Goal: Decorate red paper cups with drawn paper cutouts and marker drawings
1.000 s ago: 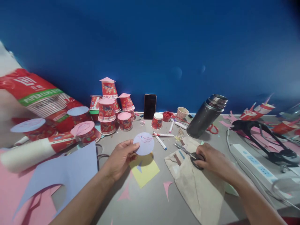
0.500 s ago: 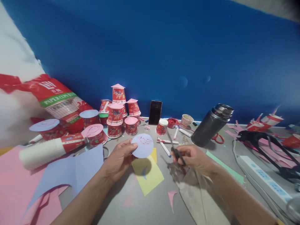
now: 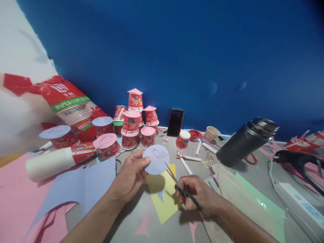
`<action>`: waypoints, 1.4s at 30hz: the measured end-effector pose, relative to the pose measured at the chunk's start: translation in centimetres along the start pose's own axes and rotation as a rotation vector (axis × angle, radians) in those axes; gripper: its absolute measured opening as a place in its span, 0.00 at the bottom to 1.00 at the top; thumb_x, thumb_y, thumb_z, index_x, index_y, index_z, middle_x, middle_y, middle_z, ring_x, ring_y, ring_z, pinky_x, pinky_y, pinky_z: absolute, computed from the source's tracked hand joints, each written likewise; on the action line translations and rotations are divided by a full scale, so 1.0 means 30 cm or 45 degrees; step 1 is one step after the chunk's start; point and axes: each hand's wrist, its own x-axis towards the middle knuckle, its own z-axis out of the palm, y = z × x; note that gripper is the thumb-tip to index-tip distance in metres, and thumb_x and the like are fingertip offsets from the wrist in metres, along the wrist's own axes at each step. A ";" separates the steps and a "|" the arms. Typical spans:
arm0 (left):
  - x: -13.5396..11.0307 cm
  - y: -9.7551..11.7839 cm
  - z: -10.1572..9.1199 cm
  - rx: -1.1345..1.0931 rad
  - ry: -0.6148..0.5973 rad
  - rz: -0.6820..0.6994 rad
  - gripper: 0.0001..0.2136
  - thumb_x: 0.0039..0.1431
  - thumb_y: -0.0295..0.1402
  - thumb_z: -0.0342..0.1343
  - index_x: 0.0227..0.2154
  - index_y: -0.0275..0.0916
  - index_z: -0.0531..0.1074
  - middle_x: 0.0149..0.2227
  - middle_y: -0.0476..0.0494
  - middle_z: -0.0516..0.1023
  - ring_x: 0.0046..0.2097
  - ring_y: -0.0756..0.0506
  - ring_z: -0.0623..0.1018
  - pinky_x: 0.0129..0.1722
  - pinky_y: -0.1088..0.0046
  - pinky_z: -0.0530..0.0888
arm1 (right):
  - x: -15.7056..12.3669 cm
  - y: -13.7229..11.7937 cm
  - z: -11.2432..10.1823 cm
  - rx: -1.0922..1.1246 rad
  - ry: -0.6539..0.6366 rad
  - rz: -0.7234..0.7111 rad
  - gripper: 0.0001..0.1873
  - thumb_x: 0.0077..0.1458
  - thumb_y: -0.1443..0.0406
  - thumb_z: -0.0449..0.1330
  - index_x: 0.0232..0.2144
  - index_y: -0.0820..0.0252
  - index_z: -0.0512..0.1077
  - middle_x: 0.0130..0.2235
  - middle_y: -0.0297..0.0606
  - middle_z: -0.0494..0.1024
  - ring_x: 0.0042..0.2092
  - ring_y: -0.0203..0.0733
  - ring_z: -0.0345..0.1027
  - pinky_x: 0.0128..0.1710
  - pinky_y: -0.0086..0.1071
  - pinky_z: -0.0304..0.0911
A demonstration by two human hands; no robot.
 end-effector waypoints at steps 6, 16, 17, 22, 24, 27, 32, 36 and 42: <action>-0.009 0.003 0.005 0.047 -0.084 -0.075 0.14 0.42 0.36 0.77 0.28 0.36 0.80 0.28 0.41 0.84 0.30 0.41 0.83 0.28 0.71 0.77 | 0.001 -0.004 0.004 -0.013 0.013 0.070 0.32 0.27 0.49 0.82 0.29 0.61 0.75 0.27 0.32 0.78 0.29 0.34 0.67 0.30 0.27 0.62; -0.003 0.004 -0.027 0.128 -0.108 -0.101 0.14 0.44 0.37 0.75 0.30 0.36 0.79 0.29 0.41 0.84 0.28 0.44 0.81 0.30 0.69 0.78 | 0.000 0.004 -0.002 0.011 0.046 0.100 0.26 0.28 0.57 0.82 0.29 0.62 0.76 0.24 0.29 0.78 0.26 0.31 0.66 0.27 0.25 0.58; -0.004 0.002 -0.028 0.133 -0.105 -0.106 0.14 0.44 0.37 0.75 0.30 0.36 0.79 0.28 0.42 0.84 0.28 0.44 0.81 0.30 0.69 0.78 | 0.000 0.003 0.000 0.017 0.052 0.100 0.25 0.29 0.57 0.82 0.28 0.62 0.76 0.24 0.28 0.77 0.26 0.31 0.66 0.27 0.25 0.58; -0.005 -0.004 -0.023 0.137 -0.096 -0.116 0.13 0.44 0.36 0.75 0.27 0.36 0.77 0.28 0.42 0.83 0.27 0.46 0.79 0.28 0.72 0.77 | -0.004 -0.007 0.010 -0.003 0.050 0.105 0.24 0.34 0.56 0.81 0.28 0.60 0.75 0.21 0.28 0.76 0.26 0.33 0.66 0.27 0.26 0.57; -0.005 -0.003 -0.019 0.132 -0.101 -0.119 0.13 0.43 0.36 0.76 0.27 0.36 0.78 0.27 0.42 0.83 0.27 0.46 0.79 0.28 0.73 0.77 | -0.004 -0.005 0.011 -0.026 0.065 0.109 0.24 0.36 0.54 0.80 0.28 0.61 0.76 0.22 0.29 0.76 0.26 0.33 0.66 0.26 0.26 0.56; -0.007 0.000 -0.015 0.121 -0.098 -0.125 0.13 0.42 0.35 0.76 0.26 0.36 0.79 0.27 0.43 0.83 0.27 0.47 0.79 0.28 0.74 0.76 | 0.000 0.006 0.009 -0.031 0.079 0.108 0.25 0.35 0.52 0.81 0.28 0.61 0.77 0.21 0.28 0.74 0.25 0.32 0.63 0.25 0.26 0.53; -0.014 0.003 -0.012 0.108 -0.098 -0.126 0.14 0.42 0.35 0.77 0.25 0.36 0.78 0.26 0.46 0.81 0.25 0.50 0.77 0.26 0.77 0.73 | 0.008 0.017 0.007 -0.009 0.112 0.081 0.27 0.29 0.52 0.83 0.25 0.62 0.78 0.19 0.24 0.66 0.24 0.29 0.53 0.24 0.27 0.46; -0.015 0.005 -0.010 0.105 -0.095 -0.123 0.14 0.42 0.35 0.77 0.25 0.36 0.78 0.26 0.46 0.81 0.26 0.50 0.76 0.26 0.78 0.73 | 0.009 0.005 0.017 0.022 0.135 0.082 0.28 0.27 0.51 0.83 0.21 0.62 0.75 0.19 0.24 0.66 0.24 0.29 0.51 0.24 0.27 0.46; -0.014 0.009 -0.004 0.099 -0.088 -0.135 0.14 0.41 0.35 0.77 0.24 0.35 0.78 0.25 0.46 0.80 0.25 0.50 0.76 0.26 0.78 0.72 | 0.010 0.017 0.023 0.035 0.195 0.084 0.28 0.26 0.51 0.84 0.21 0.62 0.76 0.20 0.27 0.69 0.25 0.31 0.59 0.25 0.27 0.53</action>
